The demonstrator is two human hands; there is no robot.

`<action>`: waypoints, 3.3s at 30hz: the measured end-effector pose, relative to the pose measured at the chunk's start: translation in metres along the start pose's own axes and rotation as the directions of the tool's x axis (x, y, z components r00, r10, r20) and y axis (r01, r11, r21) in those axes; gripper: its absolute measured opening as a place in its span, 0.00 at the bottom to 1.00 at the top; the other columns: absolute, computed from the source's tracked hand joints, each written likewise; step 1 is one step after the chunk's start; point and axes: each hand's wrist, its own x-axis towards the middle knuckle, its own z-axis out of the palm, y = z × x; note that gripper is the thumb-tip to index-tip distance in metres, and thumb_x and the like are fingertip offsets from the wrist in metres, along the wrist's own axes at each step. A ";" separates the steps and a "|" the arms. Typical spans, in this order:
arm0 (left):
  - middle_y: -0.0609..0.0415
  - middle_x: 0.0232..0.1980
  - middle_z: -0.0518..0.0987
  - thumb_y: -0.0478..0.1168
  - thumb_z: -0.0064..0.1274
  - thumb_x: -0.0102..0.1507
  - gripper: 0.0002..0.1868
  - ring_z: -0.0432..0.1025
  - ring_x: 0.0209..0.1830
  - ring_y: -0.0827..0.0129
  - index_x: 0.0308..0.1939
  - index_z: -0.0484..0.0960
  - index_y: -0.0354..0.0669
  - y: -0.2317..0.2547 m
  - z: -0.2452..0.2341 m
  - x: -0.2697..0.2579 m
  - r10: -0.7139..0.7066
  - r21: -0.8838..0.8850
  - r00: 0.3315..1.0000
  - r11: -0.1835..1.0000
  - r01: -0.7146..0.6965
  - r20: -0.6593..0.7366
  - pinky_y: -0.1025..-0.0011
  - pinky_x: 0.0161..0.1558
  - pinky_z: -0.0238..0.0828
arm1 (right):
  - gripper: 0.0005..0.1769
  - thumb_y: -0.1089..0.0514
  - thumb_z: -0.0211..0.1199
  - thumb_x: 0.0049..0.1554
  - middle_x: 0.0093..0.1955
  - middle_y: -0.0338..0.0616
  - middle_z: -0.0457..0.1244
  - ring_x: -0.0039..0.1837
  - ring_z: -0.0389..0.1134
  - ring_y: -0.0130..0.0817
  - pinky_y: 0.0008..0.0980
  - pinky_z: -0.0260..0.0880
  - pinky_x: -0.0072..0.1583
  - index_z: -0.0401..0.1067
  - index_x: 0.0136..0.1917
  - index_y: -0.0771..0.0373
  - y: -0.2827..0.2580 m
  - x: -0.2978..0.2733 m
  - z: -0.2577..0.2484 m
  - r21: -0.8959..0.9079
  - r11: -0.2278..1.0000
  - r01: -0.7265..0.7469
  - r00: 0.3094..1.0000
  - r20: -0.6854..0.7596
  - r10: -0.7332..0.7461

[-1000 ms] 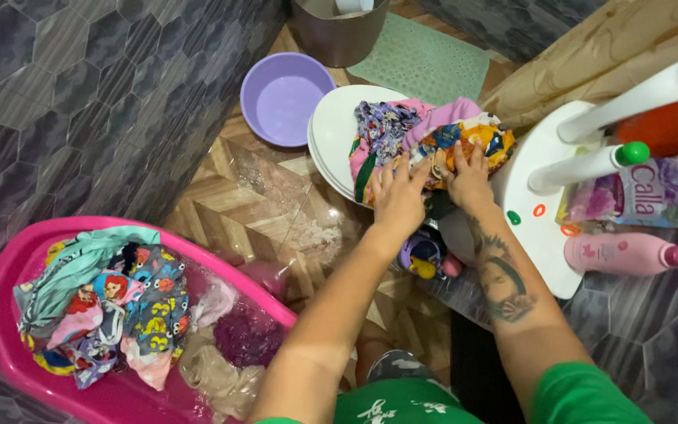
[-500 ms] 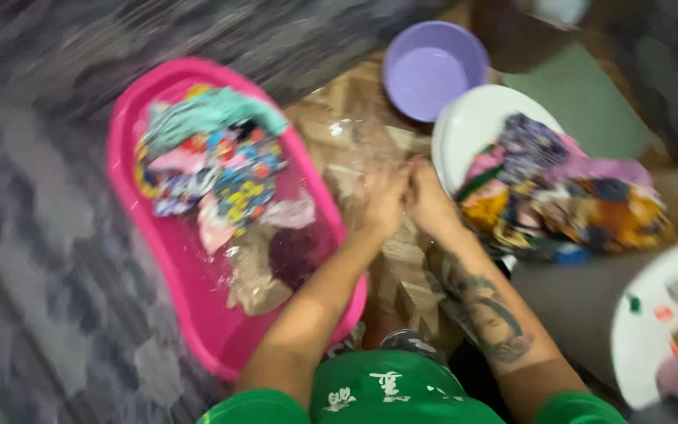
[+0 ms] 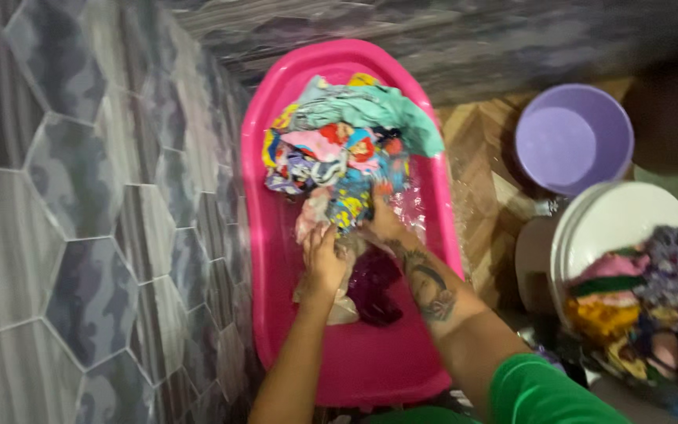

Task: The person hand washes a pile of colorful clothes in a pink basin filled with soapy water. They repeatedly submerge, agitate, and wring out individual garments, then place them into a white bucket beside the basin.

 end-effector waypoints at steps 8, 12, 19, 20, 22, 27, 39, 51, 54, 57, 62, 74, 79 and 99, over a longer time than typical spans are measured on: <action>0.42 0.66 0.71 0.42 0.75 0.46 0.52 0.64 0.69 0.49 0.70 0.64 0.40 -0.019 -0.022 0.031 -0.082 -0.515 0.996 0.856 0.050 -0.040 0.54 0.68 0.60 | 0.25 0.60 0.64 0.59 0.58 0.39 0.67 0.58 0.66 0.28 0.28 0.66 0.62 0.66 0.69 0.64 -0.114 0.020 -0.038 0.550 0.766 -0.332 0.927 0.339 0.158; 0.41 0.57 0.80 0.44 0.78 0.35 0.54 0.74 0.57 0.45 0.64 0.73 0.40 -0.018 -0.026 0.063 0.071 -0.324 0.974 0.936 -0.140 -0.216 0.48 0.56 0.70 | 0.17 0.59 0.64 0.63 0.53 0.38 0.66 0.51 0.63 0.27 0.29 0.63 0.52 0.70 0.64 0.64 -0.223 0.007 -0.100 0.465 0.852 -0.241 0.957 0.261 0.128; 0.52 0.39 0.85 0.39 0.72 0.56 0.18 0.77 0.34 0.66 0.47 0.84 0.40 -0.098 0.018 0.070 -0.083 -0.575 0.936 0.769 0.278 0.342 0.65 0.35 0.75 | 0.19 0.56 0.63 0.65 0.57 0.42 0.67 0.55 0.68 0.30 0.32 0.71 0.57 0.65 0.66 0.64 -0.254 0.047 -0.161 0.641 0.763 -0.089 0.987 -0.045 0.153; 0.51 0.39 0.86 0.38 0.67 0.58 0.15 0.77 0.35 0.65 0.46 0.84 0.39 -0.114 0.022 0.068 -0.209 -0.548 0.928 0.759 0.352 0.307 0.65 0.36 0.74 | 0.21 0.55 0.63 0.65 0.58 0.42 0.67 0.56 0.68 0.30 0.31 0.71 0.58 0.65 0.67 0.64 -0.233 0.060 -0.154 0.567 0.812 -0.135 0.979 -0.050 0.197; 0.48 0.42 0.84 0.38 0.63 0.60 0.13 0.76 0.38 0.64 0.46 0.82 0.39 -0.132 0.036 0.062 -0.406 -0.508 0.910 0.769 0.387 0.078 0.64 0.40 0.73 | 0.29 0.54 0.65 0.61 0.62 0.43 0.64 0.61 0.66 0.31 0.33 0.70 0.60 0.61 0.71 0.63 -0.173 0.067 -0.134 0.359 0.920 -0.157 0.965 -0.142 0.219; 0.47 0.46 0.79 0.40 0.62 0.60 0.17 0.74 0.42 0.61 0.50 0.77 0.40 -0.093 0.089 0.040 -0.534 -0.506 0.832 0.765 0.399 -0.150 0.63 0.45 0.73 | 0.36 0.45 0.70 0.59 0.71 0.60 0.58 0.70 0.63 0.54 0.48 0.64 0.70 0.64 0.71 0.65 0.007 0.018 -0.040 -0.124 0.941 -0.316 0.924 -0.267 0.275; 0.50 0.41 0.82 0.48 0.55 0.63 0.12 0.75 0.38 0.62 0.46 0.85 0.51 -0.096 0.053 0.027 -0.400 -0.099 0.898 0.901 0.422 0.185 0.64 0.41 0.74 | 0.37 0.67 0.45 0.62 0.74 0.57 0.55 0.52 0.72 0.51 0.54 0.76 0.52 0.52 0.82 0.45 0.078 -0.083 0.017 -0.285 0.652 -0.702 0.621 0.202 0.757; 0.51 0.39 0.80 0.27 0.55 0.63 0.05 0.74 0.36 0.72 0.40 0.78 0.38 -0.016 -0.125 0.023 -0.071 -0.906 0.972 0.351 0.236 0.226 0.72 0.37 0.76 | 0.25 0.55 0.77 0.46 0.69 0.50 0.58 0.71 0.59 0.47 0.45 0.65 0.69 0.80 0.57 0.62 0.001 -0.043 -0.052 0.022 0.978 -0.206 0.851 0.498 0.168; 0.49 0.41 0.79 0.27 0.55 0.62 0.05 0.74 0.40 0.69 0.40 0.76 0.37 -0.067 -0.090 0.052 -0.217 -0.661 0.975 0.724 0.197 0.053 0.70 0.42 0.77 | 0.24 0.49 0.75 0.46 0.62 0.53 0.60 0.63 0.65 0.45 0.44 0.70 0.65 0.79 0.54 0.60 0.027 -0.026 -0.050 -0.180 0.927 -0.330 0.861 0.345 0.374; 0.49 0.44 0.78 0.28 0.54 0.63 0.06 0.73 0.43 0.66 0.42 0.75 0.38 -0.069 0.005 0.057 -0.261 -0.261 0.946 0.916 0.306 0.192 0.68 0.44 0.76 | 0.28 0.46 0.72 0.49 0.64 0.52 0.60 0.59 0.68 0.46 0.47 0.72 0.61 0.73 0.59 0.59 0.043 -0.028 -0.018 -0.261 0.909 -0.325 0.940 0.013 0.340; 0.47 0.48 0.75 0.32 0.53 0.64 0.09 0.72 0.47 0.62 0.47 0.73 0.41 -0.074 0.102 -0.009 -0.275 0.220 0.909 0.952 0.213 0.312 0.65 0.48 0.74 | 0.27 0.46 0.67 0.47 0.62 0.57 0.62 0.61 0.69 0.50 0.53 0.74 0.58 0.67 0.59 0.53 0.039 -0.068 0.040 -0.842 0.477 0.253 0.928 0.071 -0.366; 0.44 0.60 0.70 0.39 0.51 0.67 0.17 0.68 0.57 0.53 0.59 0.69 0.46 -0.036 0.049 0.008 -0.219 -0.652 0.628 -0.424 0.629 0.747 0.58 0.56 0.69 | 0.15 0.49 0.75 0.38 0.60 0.51 0.68 0.64 0.66 0.50 0.48 0.65 0.64 0.76 0.35 0.57 -0.111 -0.102 0.059 -0.135 0.875 0.465 0.885 0.059 -0.461; 0.43 0.64 0.67 0.43 0.50 0.68 0.20 0.66 0.61 0.49 0.64 0.67 0.48 -0.007 0.046 0.022 -0.267 -0.719 0.676 -0.383 0.580 0.687 0.55 0.60 0.67 | 0.17 0.46 0.77 0.43 0.43 0.46 0.67 0.48 0.69 0.44 0.44 0.69 0.48 0.79 0.37 0.58 -0.069 -0.056 0.062 -0.321 0.831 0.455 0.887 0.078 -0.456; 0.52 0.78 0.59 0.53 0.52 0.64 0.25 0.59 0.72 0.52 0.66 0.76 0.59 -0.048 0.033 0.020 -0.622 0.000 0.769 0.778 0.629 0.151 0.61 0.65 0.61 | 0.17 0.49 0.66 0.54 0.56 0.44 0.69 0.58 0.71 0.42 0.42 0.72 0.64 0.78 0.57 0.50 -0.011 -0.072 0.023 -0.367 0.811 -0.456 0.855 0.070 0.513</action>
